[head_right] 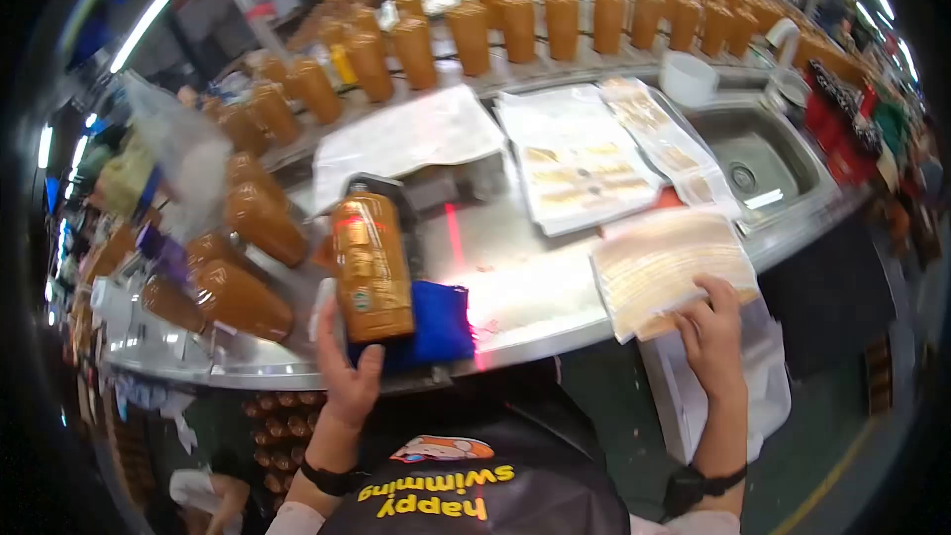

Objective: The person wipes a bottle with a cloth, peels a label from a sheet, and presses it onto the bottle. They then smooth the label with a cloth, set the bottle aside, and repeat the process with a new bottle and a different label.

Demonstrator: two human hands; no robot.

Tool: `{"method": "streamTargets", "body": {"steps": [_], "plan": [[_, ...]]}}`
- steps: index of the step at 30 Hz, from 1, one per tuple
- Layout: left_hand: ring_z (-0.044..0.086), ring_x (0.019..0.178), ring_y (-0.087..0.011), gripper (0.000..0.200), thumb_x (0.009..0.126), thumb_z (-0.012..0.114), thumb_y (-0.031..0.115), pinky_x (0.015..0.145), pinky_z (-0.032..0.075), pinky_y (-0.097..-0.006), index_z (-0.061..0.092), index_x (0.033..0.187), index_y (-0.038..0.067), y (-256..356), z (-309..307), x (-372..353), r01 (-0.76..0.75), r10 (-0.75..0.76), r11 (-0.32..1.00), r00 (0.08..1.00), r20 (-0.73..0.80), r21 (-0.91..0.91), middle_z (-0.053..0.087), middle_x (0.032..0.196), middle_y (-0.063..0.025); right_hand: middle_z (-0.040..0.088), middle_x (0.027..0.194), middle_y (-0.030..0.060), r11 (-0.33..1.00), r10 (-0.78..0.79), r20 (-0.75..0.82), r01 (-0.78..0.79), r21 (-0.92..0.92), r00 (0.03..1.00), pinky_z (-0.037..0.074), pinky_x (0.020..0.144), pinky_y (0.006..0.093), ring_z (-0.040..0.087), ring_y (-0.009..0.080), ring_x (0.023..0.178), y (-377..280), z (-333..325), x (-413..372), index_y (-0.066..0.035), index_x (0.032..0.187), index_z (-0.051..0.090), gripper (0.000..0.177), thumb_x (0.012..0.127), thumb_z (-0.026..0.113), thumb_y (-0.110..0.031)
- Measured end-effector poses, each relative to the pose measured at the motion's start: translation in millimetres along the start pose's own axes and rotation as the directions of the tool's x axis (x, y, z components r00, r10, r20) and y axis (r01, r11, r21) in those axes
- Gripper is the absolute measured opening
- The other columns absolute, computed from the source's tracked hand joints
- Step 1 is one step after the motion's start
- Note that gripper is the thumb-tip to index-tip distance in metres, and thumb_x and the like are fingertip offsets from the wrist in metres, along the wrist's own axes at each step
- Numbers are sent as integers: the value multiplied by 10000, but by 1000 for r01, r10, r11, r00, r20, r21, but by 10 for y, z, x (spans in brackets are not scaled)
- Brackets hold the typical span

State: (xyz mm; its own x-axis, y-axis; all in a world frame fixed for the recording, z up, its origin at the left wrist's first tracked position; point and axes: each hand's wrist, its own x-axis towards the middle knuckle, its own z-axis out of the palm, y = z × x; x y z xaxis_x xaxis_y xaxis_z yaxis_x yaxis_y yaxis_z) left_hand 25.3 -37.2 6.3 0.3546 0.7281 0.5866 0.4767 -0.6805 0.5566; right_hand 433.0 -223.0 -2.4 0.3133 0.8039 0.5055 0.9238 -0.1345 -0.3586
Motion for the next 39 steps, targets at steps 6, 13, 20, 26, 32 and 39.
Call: {"method": "streamTargets", "body": {"steps": [6,13,20,26,32,39], "plan": [[459,1279,-397,823,861,692,407,1124,257,-509,335,1447,-48,-113,-77,180,-38,21,982,995,93,184,457,1408,-246,523,1204,175,998,13,83,-18,59,996,354,1019,443,473,379,1183,-227,-154,162,16,799,550,115,767,659,33],[462,1269,-360,903,736,769,376,1109,232,-584,366,1459,14,-85,-10,154,-188,201,939,979,-17,287,462,1433,-159,505,1266,203,977,-143,201,106,185,969,313,1073,428,454,364,1244,-664,-50,470,21,830,513,68,826,577,44],[503,1221,-405,890,825,707,356,1115,254,-530,252,1490,-23,-266,171,0,-64,68,997,993,-94,50,485,1393,-213,591,1207,187,859,-511,183,505,80,840,460,863,424,562,364,1080,-1293,132,1026,-28,959,656,138,942,625,-161],[511,1222,-374,908,824,712,340,1117,257,-524,229,1495,-33,-303,116,-22,-5,4,1000,998,-61,-19,519,1332,-238,508,1274,202,841,-493,78,451,299,867,319,1066,427,453,356,1260,-1434,562,1133,17,827,514,54,851,557,40],[383,1316,-424,868,853,695,371,1136,230,-500,253,1494,-13,-218,-53,0,-29,29,999,1000,8,36,404,1458,-235,540,1206,163,842,-469,28,438,314,883,349,1044,468,448,403,1239,-2012,485,1098,-8,799,570,96,775,637,56],[344,1326,-435,604,875,670,416,1107,284,-467,508,1328,50,317,-374,645,-78,149,928,974,171,-364,438,1416,-237,567,1161,150,759,-578,-160,600,253,800,446,931,475,504,413,1157,-2293,381,1267,-30,809,615,141,737,734,-7]]}}
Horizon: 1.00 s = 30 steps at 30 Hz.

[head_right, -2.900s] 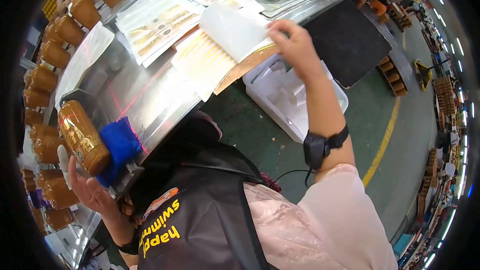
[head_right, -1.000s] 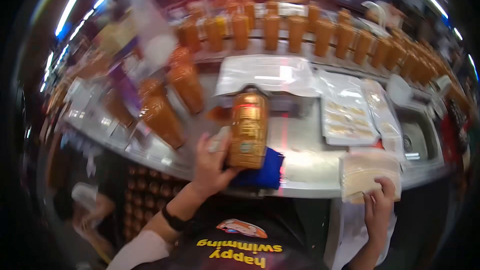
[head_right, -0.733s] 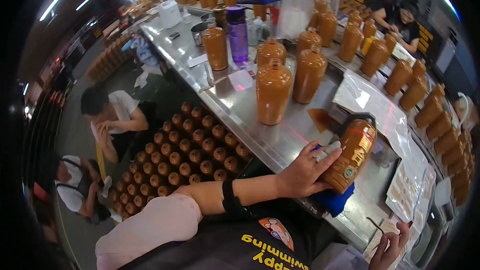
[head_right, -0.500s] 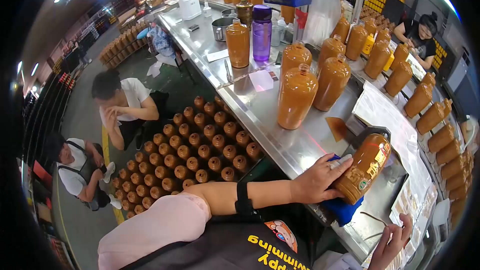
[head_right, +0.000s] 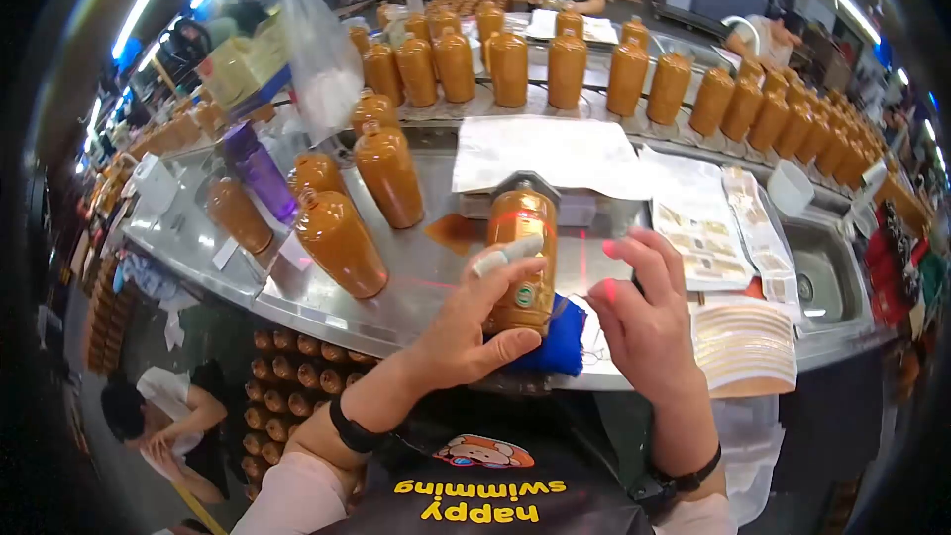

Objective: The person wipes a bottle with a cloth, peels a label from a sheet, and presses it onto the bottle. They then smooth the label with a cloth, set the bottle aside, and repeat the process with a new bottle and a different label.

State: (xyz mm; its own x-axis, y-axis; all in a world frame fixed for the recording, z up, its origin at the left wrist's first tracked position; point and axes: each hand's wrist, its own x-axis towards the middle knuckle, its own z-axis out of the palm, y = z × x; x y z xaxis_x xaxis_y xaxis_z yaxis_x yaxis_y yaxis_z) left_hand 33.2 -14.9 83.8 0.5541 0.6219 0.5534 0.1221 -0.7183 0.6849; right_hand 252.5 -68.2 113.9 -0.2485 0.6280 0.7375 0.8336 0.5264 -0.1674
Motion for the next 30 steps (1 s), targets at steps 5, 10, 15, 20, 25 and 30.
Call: {"method": "streamTargets", "body": {"steps": [5,10,15,20,25,30], "plan": [[341,1326,-395,186,849,688,213,1098,268,-456,666,960,66,63,53,127,72,-71,997,990,123,-7,524,1340,-215,569,1152,143,999,-35,-79,37,12,996,452,933,454,508,387,1157,34,6,58,-32,819,603,156,733,732,-14],[339,1327,-380,136,904,630,187,1081,277,-445,654,926,54,67,-38,52,200,-183,973,973,144,-117,626,1118,-128,571,1153,117,999,8,-78,-4,48,997,454,939,449,508,364,1168,112,55,-37,-41,830,608,180,722,751,-38],[333,1332,-393,124,902,627,174,1097,249,-451,655,913,54,82,-108,32,126,-128,992,986,102,32,641,1081,-151,555,1195,143,984,122,51,-127,124,991,450,956,435,496,362,1186,216,53,-181,-34,974,629,229,762,708,3],[300,1357,-429,86,840,668,124,1123,201,-480,664,911,75,278,-151,115,-100,60,915,992,113,391,565,1281,-243,476,1301,184,844,127,256,-240,479,958,420,994,417,476,353,1198,64,-17,-48,-43,1188,615,334,863,684,-81],[282,1377,-405,76,844,668,133,1121,232,-463,667,890,71,264,-189,16,-54,17,918,995,97,394,507,1369,-240,497,1214,159,773,59,359,-270,574,931,415,964,408,487,344,1151,-41,243,-37,-57,957,632,183,855,723,-178],[311,1357,-386,91,863,659,160,1111,249,-456,667,887,72,-22,-218,-286,122,-131,967,991,29,223,521,1351,-233,518,1159,144,740,210,411,-419,526,887,419,922,396,501,322,1098,-110,323,-171,-55,862,615,136,851,715,-147]]}}
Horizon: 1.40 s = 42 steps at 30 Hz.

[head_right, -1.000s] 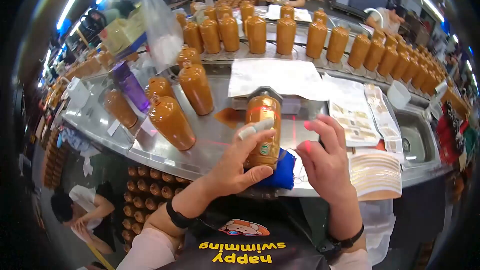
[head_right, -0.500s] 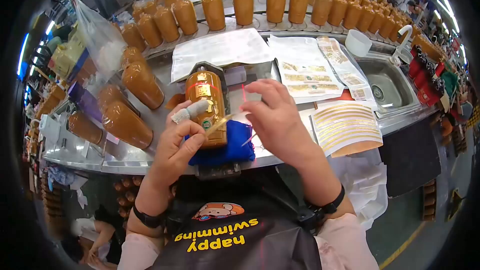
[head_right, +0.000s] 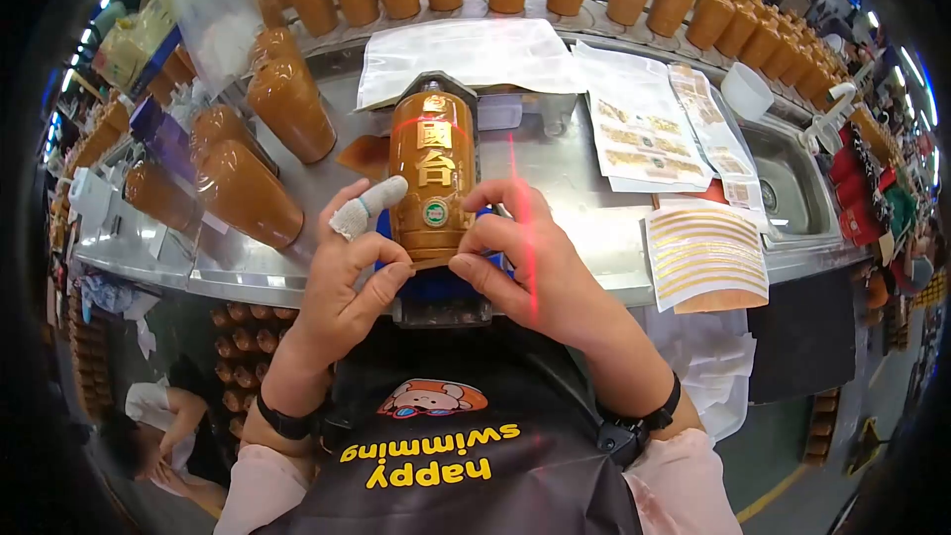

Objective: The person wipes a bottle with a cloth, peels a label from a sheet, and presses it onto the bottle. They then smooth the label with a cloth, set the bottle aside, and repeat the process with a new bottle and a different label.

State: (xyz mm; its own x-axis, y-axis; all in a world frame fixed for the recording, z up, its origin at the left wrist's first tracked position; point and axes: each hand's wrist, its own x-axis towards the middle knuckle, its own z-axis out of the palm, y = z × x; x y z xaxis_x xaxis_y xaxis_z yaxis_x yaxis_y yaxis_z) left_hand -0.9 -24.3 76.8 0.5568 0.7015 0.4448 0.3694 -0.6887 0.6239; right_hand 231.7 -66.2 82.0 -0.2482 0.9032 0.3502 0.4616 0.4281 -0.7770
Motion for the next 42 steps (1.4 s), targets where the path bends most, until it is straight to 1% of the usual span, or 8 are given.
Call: {"method": "streamTargets", "body": {"steps": [5,9,12,16,19,23,38,42], "plan": [[322,1329,-396,220,848,681,195,1106,249,-484,657,1025,66,-490,173,-260,106,-133,983,974,-181,-153,564,1279,-214,523,1132,147,993,6,-68,-15,-120,998,426,898,392,509,319,1061,62,55,-3,-41,833,635,108,835,716,-112],[354,1312,-405,626,820,721,344,1122,210,-518,521,1301,-3,-528,428,-240,110,-85,986,978,-189,125,567,1266,-202,526,1139,149,988,4,-53,-12,-152,999,434,887,392,518,314,1059,22,56,10,-40,827,650,97,825,723,-104],[343,1321,-402,698,812,720,414,1114,188,-565,499,1322,-8,-542,368,-196,-24,106,902,980,-168,431,556,1272,-210,525,1148,153,987,10,-35,-15,-161,999,439,884,393,520,312,1069,-31,44,32,-43,823,655,93,815,730,-97],[312,1344,-396,611,851,673,441,1121,180,-551,541,1316,67,-372,227,-121,-42,114,929,978,-177,368,521,1334,-209,522,1145,155,992,2,4,-2,-126,1000,445,877,389,522,311,1074,-182,3,76,-55,828,664,93,804,745,-94],[302,1349,-400,416,885,662,376,1138,177,-487,623,1193,100,-288,159,-10,-133,112,985,979,-172,-115,470,1406,-213,522,1137,157,993,-40,30,43,-110,999,447,870,390,524,313,1068,-299,48,166,-63,838,670,96,802,751,-100],[313,1322,-403,177,905,650,254,1126,190,-454,649,885,78,-348,163,-23,-51,29,981,993,-118,-189,474,1408,-227,526,1118,164,987,-80,45,85,-134,996,443,872,396,524,317,1062,-241,80,231,-59,837,665,108,799,754,-107],[395,1267,-368,120,874,656,175,1098,248,-438,621,862,61,-540,326,-286,173,-245,909,958,-151,-379,558,1302,-227,529,1079,195,970,-18,-80,-2,-242,997,471,815,366,560,296,1018,-23,280,156,-22,810,638,112,785,741,-57],[378,1278,-375,343,872,672,249,1107,245,-439,580,1130,43,-614,436,-317,235,-394,763,908,-145,-602,509,1330,-229,514,1097,189,956,-61,-52,43,-289,997,491,748,330,586,263,951,-47,267,165,-16,818,634,107,792,734,-43]]}}
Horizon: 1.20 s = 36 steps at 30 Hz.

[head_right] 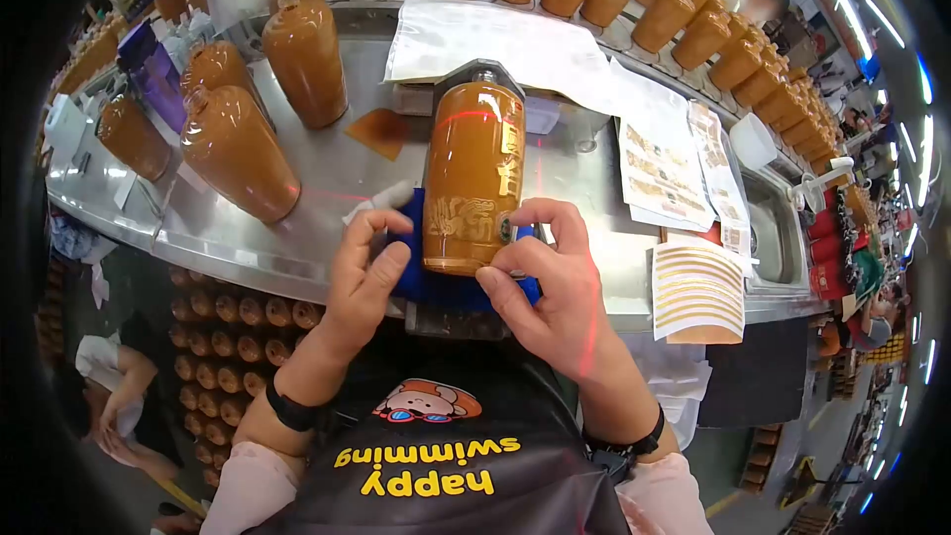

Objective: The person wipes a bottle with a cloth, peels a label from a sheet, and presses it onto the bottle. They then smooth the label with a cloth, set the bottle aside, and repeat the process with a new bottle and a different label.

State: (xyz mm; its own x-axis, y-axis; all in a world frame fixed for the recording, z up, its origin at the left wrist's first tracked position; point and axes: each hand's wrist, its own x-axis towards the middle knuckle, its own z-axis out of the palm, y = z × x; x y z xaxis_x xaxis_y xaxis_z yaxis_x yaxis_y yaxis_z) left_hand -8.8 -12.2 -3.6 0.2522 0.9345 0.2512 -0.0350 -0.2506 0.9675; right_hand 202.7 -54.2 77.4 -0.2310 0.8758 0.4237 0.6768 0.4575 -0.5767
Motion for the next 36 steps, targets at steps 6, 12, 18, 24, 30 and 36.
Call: {"method": "streamTargets", "body": {"steps": [6,12,18,24,30,36], "plan": [[339,1303,-416,728,836,693,411,1110,217,-552,427,1400,36,-14,82,73,-340,339,723,933,119,602,422,1399,-227,499,1109,186,1000,20,21,-21,19,1000,487,689,297,595,219,881,-50,-49,19,-13,821,633,102,800,729,-39],[287,1355,-402,618,873,658,399,1138,172,-516,493,1373,75,243,12,148,-459,417,705,885,208,541,514,1358,-182,498,1118,184,998,-20,54,17,55,998,465,670,292,581,197,870,-100,-138,32,-20,803,643,78,805,720,-35],[233,1381,-372,181,920,626,245,1140,153,-441,655,992,82,357,17,211,-430,355,864,889,290,261,385,1484,-197,500,1116,179,994,-82,82,76,75,993,454,650,292,574,202,878,-210,-160,115,-24,814,654,81,792,731,-33],[315,1298,-387,123,874,676,190,1093,241,-451,625,879,78,229,-4,104,-313,281,898,949,145,309,455,1418,-220,510,1117,171,997,59,28,-60,57,998,455,783,331,573,232,940,2,-31,-20,-22,811,648,99,802,732,-75],[435,1207,-332,155,891,660,203,1054,292,-415,603,924,62,40,15,54,-107,103,986,994,34,125,549,1314,-206,515,1102,166,995,90,0,-90,44,996,517,737,313,617,219,864,36,7,-41,-15,812,650,98,814,726,-76],[459,1118,-295,381,878,689,265,1011,343,-384,498,1130,53,31,89,48,-45,43,994,999,18,96,547,1181,-153,509,1144,164,966,207,26,-208,154,978,376,980,394,503,278,1116,32,12,-84,-23,805,636,135,833,712,-131]]}}
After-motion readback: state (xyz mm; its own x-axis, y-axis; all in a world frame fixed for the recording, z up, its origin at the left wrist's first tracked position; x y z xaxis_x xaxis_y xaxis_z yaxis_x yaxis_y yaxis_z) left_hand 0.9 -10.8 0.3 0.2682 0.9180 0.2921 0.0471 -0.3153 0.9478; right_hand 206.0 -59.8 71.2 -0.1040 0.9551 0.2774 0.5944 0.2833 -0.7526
